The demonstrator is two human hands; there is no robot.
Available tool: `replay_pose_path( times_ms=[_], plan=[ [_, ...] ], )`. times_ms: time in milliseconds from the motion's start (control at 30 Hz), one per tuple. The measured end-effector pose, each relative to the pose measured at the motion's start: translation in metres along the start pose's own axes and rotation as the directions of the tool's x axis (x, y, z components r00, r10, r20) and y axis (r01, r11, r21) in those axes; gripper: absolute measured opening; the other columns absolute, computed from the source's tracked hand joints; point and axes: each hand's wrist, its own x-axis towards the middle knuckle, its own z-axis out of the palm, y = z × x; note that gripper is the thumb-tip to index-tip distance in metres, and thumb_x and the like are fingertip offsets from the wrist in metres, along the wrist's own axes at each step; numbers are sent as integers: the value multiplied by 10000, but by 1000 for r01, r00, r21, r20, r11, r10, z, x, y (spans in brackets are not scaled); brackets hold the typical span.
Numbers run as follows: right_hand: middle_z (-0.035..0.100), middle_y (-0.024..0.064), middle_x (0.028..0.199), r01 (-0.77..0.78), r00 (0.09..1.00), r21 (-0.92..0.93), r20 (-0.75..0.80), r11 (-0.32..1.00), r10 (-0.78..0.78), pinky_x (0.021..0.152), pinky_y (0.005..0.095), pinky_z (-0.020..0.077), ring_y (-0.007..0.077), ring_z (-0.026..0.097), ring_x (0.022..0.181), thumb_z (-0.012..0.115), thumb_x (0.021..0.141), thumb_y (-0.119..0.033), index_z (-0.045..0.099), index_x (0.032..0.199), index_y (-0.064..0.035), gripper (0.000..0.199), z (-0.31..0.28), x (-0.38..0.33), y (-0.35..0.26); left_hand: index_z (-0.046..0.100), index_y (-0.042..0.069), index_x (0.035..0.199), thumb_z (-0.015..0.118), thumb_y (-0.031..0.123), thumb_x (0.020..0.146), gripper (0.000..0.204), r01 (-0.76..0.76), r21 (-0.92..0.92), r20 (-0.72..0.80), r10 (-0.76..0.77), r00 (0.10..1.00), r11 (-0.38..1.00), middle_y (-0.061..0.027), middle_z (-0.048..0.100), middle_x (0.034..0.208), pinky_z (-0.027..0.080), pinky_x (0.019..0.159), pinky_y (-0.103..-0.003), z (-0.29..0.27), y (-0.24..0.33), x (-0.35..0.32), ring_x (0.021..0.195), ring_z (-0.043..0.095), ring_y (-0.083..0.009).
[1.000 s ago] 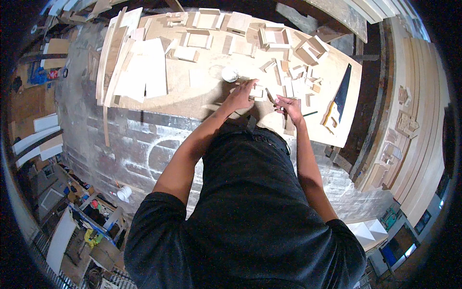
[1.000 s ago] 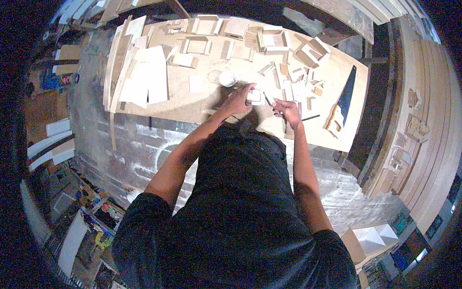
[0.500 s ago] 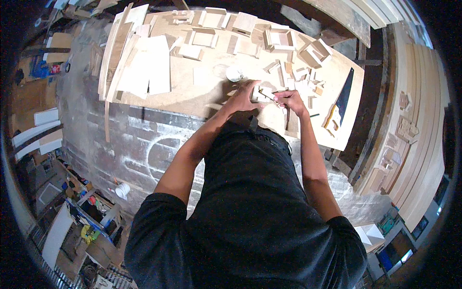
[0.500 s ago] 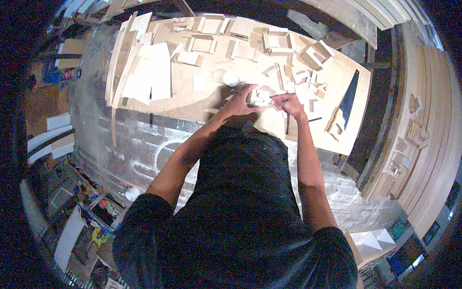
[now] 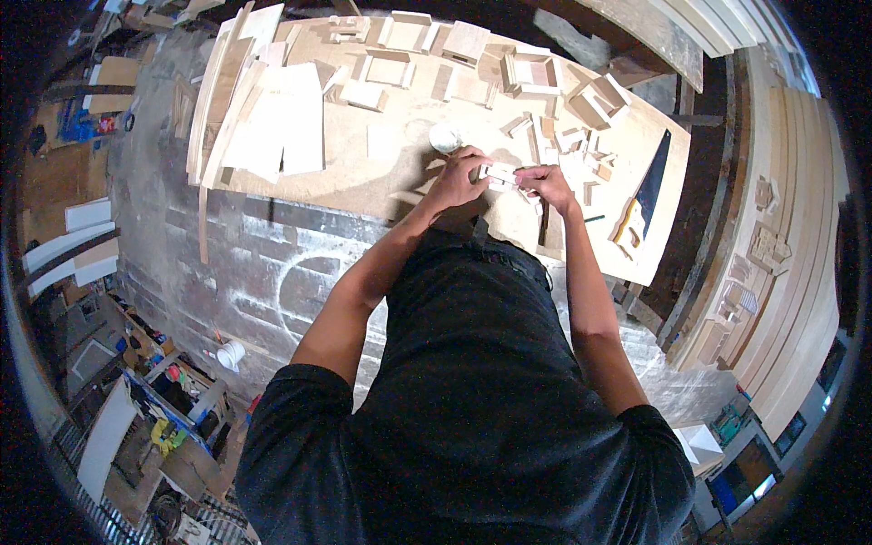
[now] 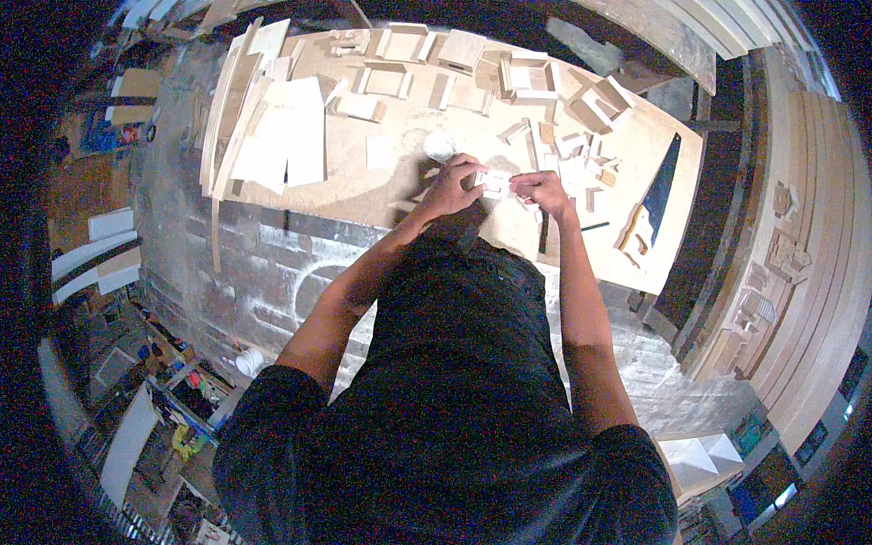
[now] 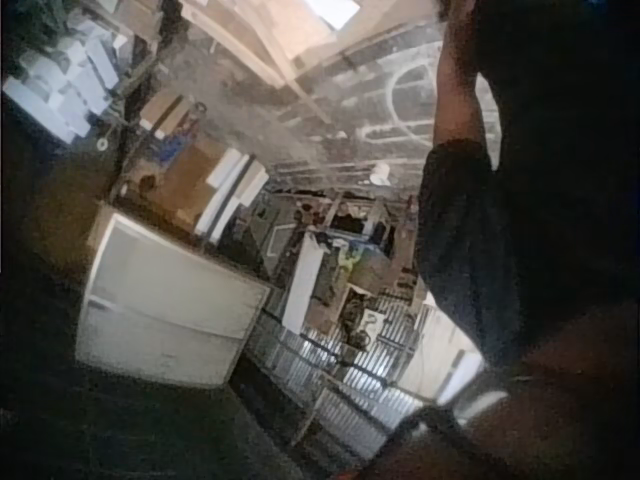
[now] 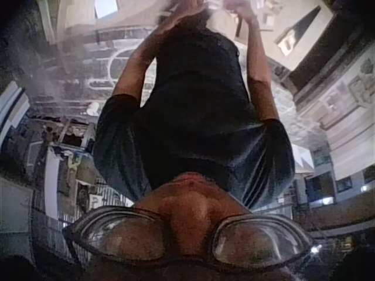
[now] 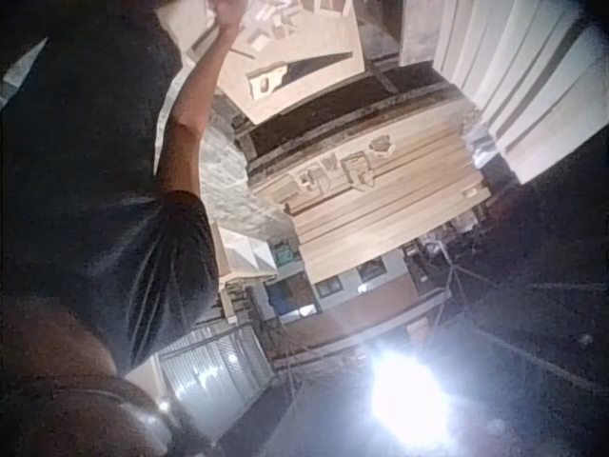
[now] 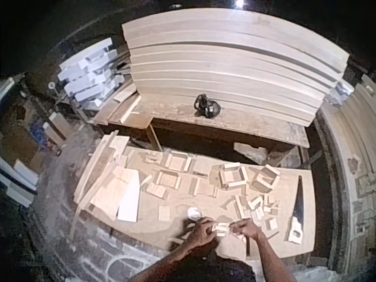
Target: The person saws a wooden piece using a handsaw, applies glue to wooden components using a stick, and joins the pieces together on a workbench.
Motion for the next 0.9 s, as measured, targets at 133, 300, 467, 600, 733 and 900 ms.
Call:
replay_pose_path(
  times_ms=[133, 300, 467, 600, 733, 900],
  plan=[
    [735, 44, 846, 14, 1000, 1, -4, 1000, -14, 626, 229, 517, 80, 622, 683, 768, 846, -160, 749, 1069, 0, 276, 1, 0, -1, 703, 36, 990, 768, 106, 739, 269, 20, -15, 6, -20, 1000, 1000, -115, 657, 986, 520, 828, -374, 0, -2, -2, 938, 644, -284],
    [705, 18, 766, 32, 999, 79, -22, 996, -30, 550, 217, 485, 59, 573, 607, 779, 828, -157, 758, 1039, -3, 262, 3, 5, 8, 698, 5, 963, 764, 93, 732, 255, 49, -63, -1, -49, 999, 997, -156, 675, 943, 523, 826, -394, -2, 4, 0, 902, 659, -332],
    [710, 17, 812, -7, 1000, 102, 5, 995, 6, 603, 211, 496, 60, 597, 660, 752, 868, -142, 743, 1079, -3, 252, 5, 5, 8, 698, 6, 954, 770, 94, 727, 254, 66, -47, 18, -66, 998, 997, -159, 680, 942, 527, 823, -389, -6, 5, 0, 904, 663, -333],
    [706, 14, 802, -4, 1000, 98, -1, 995, 4, 614, 216, 498, 61, 598, 664, 749, 874, -160, 745, 1075, -7, 252, 6, 3, 5, 701, 12, 954, 774, 106, 736, 248, 44, -26, 12, -44, 999, 999, -147, 678, 934, 533, 773, -372, -5, 3, 0, 876, 664, -303],
    [707, 23, 811, -10, 999, 110, -38, 994, 14, 621, 232, 504, 74, 606, 678, 739, 883, -204, 745, 1072, -8, 273, 4, -1, 1, 703, 12, 944, 776, 110, 745, 233, 94, -60, 28, -92, 995, 994, -138, 682, 909, 536, 750, -364, -5, 3, 5, 839, 671, -283],
    [720, 40, 874, -8, 999, 173, -44, 985, 15, 655, 251, 525, 98, 631, 734, 722, 896, -250, 729, 1102, -4, 321, -4, -12, -1, 713, 2, 938, 768, 135, 777, 216, 233, -160, 109, -218, 970, 959, -101, 709, 853, 529, 700, -322, -9, 12, 15, 746, 671, -200]
  ],
)
